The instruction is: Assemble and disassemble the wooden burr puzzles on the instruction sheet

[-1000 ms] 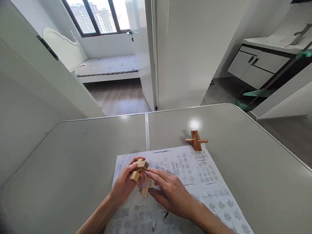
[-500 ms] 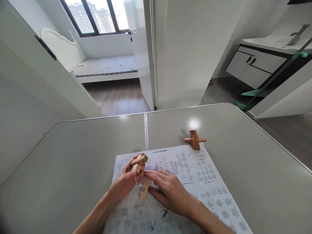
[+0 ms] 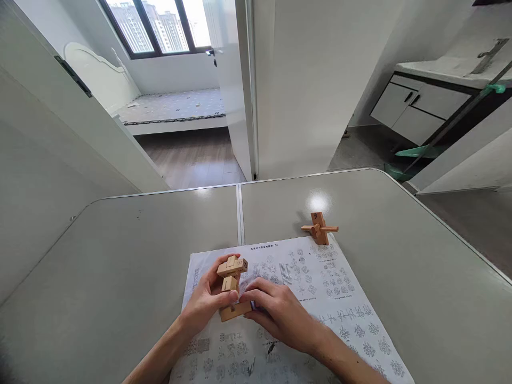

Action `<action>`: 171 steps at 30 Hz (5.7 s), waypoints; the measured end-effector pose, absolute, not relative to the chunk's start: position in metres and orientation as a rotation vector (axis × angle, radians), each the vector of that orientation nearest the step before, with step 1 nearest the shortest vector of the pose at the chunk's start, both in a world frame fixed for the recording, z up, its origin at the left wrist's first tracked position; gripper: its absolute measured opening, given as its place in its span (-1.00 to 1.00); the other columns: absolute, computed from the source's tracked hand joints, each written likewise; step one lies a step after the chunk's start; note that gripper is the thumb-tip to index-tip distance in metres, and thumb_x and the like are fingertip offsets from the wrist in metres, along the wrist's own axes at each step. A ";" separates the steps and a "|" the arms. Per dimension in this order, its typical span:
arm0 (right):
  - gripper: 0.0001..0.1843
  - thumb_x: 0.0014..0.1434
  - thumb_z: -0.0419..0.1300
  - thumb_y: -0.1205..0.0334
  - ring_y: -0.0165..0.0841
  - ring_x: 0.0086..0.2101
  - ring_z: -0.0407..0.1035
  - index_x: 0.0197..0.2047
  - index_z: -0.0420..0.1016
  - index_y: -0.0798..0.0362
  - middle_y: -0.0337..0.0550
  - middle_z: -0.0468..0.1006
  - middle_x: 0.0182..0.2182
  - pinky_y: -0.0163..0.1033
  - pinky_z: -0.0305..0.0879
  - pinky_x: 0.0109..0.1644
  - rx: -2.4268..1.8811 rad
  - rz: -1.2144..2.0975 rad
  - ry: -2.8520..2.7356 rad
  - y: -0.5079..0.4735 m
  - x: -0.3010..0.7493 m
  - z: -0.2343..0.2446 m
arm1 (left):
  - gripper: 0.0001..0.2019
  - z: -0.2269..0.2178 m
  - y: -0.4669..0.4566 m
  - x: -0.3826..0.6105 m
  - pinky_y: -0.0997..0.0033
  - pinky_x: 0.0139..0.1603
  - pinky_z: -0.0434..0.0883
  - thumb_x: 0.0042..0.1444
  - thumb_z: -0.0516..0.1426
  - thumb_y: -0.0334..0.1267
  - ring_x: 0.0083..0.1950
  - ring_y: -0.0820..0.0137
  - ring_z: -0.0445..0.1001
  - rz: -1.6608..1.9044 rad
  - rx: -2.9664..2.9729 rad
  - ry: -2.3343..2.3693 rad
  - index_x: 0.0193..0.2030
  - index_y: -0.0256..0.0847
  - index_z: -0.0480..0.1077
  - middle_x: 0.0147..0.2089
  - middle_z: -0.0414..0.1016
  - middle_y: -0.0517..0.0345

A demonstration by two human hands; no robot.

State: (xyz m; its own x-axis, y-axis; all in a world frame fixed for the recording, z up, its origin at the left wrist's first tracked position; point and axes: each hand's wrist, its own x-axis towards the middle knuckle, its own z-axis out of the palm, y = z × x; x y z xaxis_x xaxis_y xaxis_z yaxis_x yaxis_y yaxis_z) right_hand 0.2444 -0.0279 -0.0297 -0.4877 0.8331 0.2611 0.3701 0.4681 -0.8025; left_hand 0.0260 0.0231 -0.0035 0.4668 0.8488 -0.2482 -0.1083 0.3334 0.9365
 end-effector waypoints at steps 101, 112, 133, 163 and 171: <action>-0.71 0.54 0.06 0.20 -0.26 -0.23 0.52 0.27 0.37 -0.09 -0.05 0.51 -0.11 -0.18 0.60 -0.18 -1.148 0.706 -1.702 -0.031 0.251 -0.030 | -0.33 -0.008 0.009 0.036 0.18 0.10 0.59 0.06 0.46 -0.22 0.04 0.18 0.63 0.767 1.956 1.011 0.29 0.03 0.37 0.10 0.63 0.10; -0.83 0.54 0.03 0.21 -0.32 -0.37 0.42 0.14 0.33 -0.08 -0.15 0.52 -0.19 -0.24 0.41 -0.29 -1.129 0.794 -1.918 -0.032 0.254 -0.027 | -0.30 -0.006 0.015 0.031 0.07 0.26 0.53 -0.03 0.51 -0.17 0.25 0.07 0.48 0.726 1.808 0.756 0.27 0.02 0.43 0.23 0.43 -0.04; -0.67 0.52 0.01 0.16 -0.38 -0.48 0.16 -0.34 0.10 -0.04 -0.32 0.28 -0.48 -0.25 0.04 -0.35 -1.092 0.839 -1.951 -0.034 0.252 -0.033 | -0.31 0.000 0.020 0.033 0.02 0.30 0.49 -0.08 0.52 0.04 0.19 0.04 0.58 0.734 1.812 0.649 0.18 -0.07 0.50 0.17 0.58 -0.08; -0.40 0.48 0.07 -0.25 -0.47 -0.66 0.15 -0.45 0.34 0.02 -0.39 0.23 -0.68 -0.32 0.30 -0.50 -0.960 1.711 -0.952 -0.032 0.248 -0.035 | -0.17 -0.020 0.009 0.033 0.26 -0.09 0.66 0.20 0.37 -0.27 -0.14 0.38 0.60 0.821 1.892 0.875 0.52 0.14 0.11 0.42 0.33 -0.10; -0.60 0.30 0.36 -0.09 -0.64 -0.71 -0.14 -0.34 0.47 0.07 -0.45 0.21 -0.58 -0.51 0.09 -0.74 -0.861 1.723 -0.317 -0.001 0.278 -0.029 | -0.56 -0.017 0.012 0.037 0.40 -0.22 0.58 0.28 0.25 -0.34 -0.28 0.52 0.51 0.827 1.752 1.028 0.28 -0.04 0.35 0.24 0.42 -0.02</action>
State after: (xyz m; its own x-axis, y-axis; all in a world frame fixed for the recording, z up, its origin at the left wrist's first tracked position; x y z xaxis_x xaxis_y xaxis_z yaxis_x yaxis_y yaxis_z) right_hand 0.2780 -0.0011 -0.0292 -0.1052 0.9176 -0.3834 -0.7213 -0.3358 -0.6058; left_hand 0.0375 0.0116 -0.0166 0.4268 0.8992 0.0961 0.2862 -0.2351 0.9289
